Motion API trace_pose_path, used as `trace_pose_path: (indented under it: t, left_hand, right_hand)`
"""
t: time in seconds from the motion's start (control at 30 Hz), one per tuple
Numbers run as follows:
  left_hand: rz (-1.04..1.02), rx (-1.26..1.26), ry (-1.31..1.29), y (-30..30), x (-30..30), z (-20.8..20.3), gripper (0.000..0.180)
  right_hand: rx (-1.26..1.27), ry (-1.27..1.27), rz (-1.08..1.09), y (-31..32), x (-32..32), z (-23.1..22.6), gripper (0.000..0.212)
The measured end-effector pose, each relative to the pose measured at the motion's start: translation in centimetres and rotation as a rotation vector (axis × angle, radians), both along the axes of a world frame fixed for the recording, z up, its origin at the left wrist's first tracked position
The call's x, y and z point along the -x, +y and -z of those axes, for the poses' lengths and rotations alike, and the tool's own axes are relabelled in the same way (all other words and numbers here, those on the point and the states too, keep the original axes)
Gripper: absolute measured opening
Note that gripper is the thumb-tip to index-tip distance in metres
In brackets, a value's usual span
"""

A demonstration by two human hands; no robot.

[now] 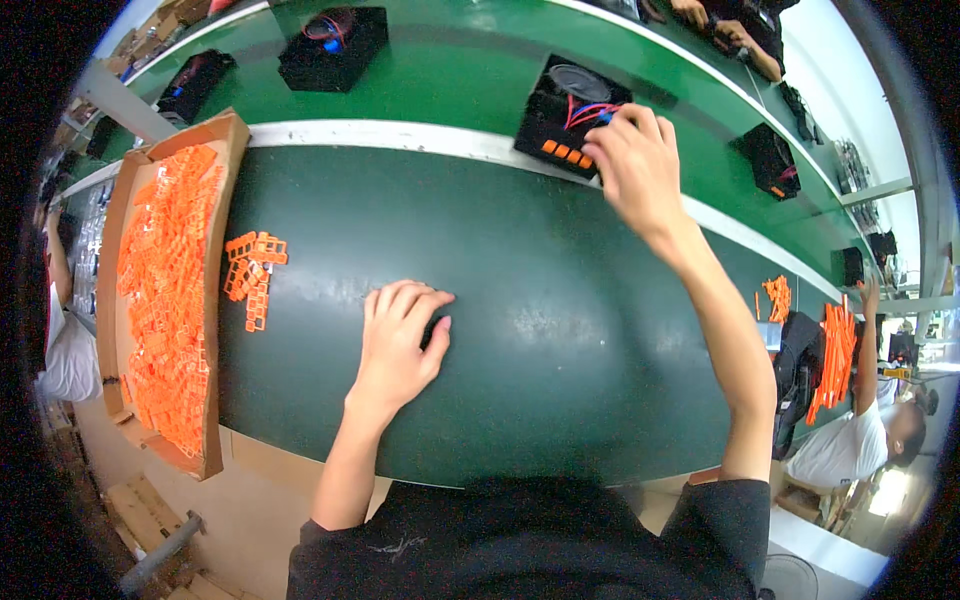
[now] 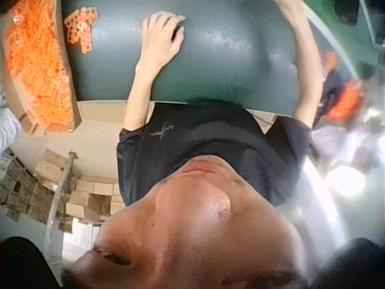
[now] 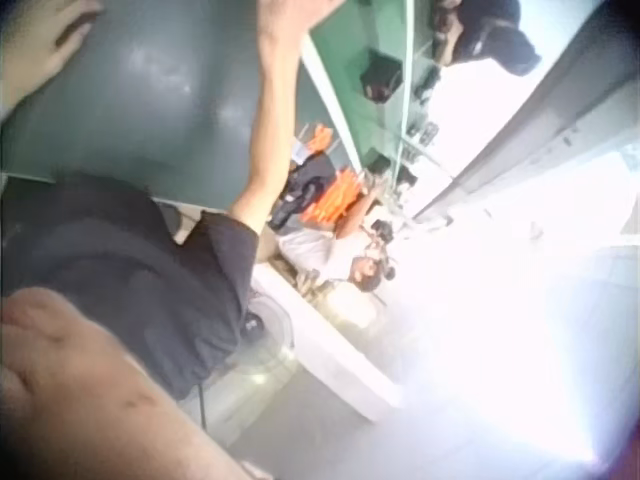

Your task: Assembling orange plastic components and electronic circuit boards into black speaker housings on a factory production line.

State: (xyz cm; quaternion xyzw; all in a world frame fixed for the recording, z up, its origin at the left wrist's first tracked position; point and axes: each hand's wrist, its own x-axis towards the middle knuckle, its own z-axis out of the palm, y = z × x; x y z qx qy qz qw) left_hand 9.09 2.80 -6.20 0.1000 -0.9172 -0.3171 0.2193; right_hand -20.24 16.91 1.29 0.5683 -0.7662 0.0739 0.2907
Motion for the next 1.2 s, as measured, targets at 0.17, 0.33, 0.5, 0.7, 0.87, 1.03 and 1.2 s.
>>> trace_pose_path:
  t: [0.17,0.33,0.5,0.7,0.87,1.03,1.2]
  left_hand:
    - [0.004,0.007,0.034,0.2,-0.1,0.2,0.024]
    - [0.124,-0.053,-0.185,-2.6,0.5,-2.1,0.020]
    - [-0.158,0.517,0.086,-16.1,10.2,-4.3,0.041]
    - [-0.243,0.681,0.045,-28.3,17.0,1.1,0.039]
    - [-0.114,0.666,0.138,-20.9,17.4,-0.3,0.024]
    - [-0.092,0.653,-0.005,-6.6,9.8,-1.8,0.014]
    - [-0.058,0.557,0.034,0.0,3.9,-1.1,0.020]
  right_hand:
    - [0.001,0.154,0.136,-0.5,12.2,3.7,0.014]
    - [0.070,0.031,0.035,-1.0,6.5,4.7,0.032]
    - [-0.148,-0.350,-0.162,2.6,-9.3,5.7,0.022]
    - [-0.352,-0.638,-0.181,9.8,-16.2,4.4,0.026]
    - [-0.081,-0.612,0.014,13.2,-18.2,6.6,0.025]
    - [-0.018,-0.724,0.102,12.1,-17.7,6.9,0.017]
    - [0.013,-0.766,0.122,11.5,-18.1,6.9,0.015]
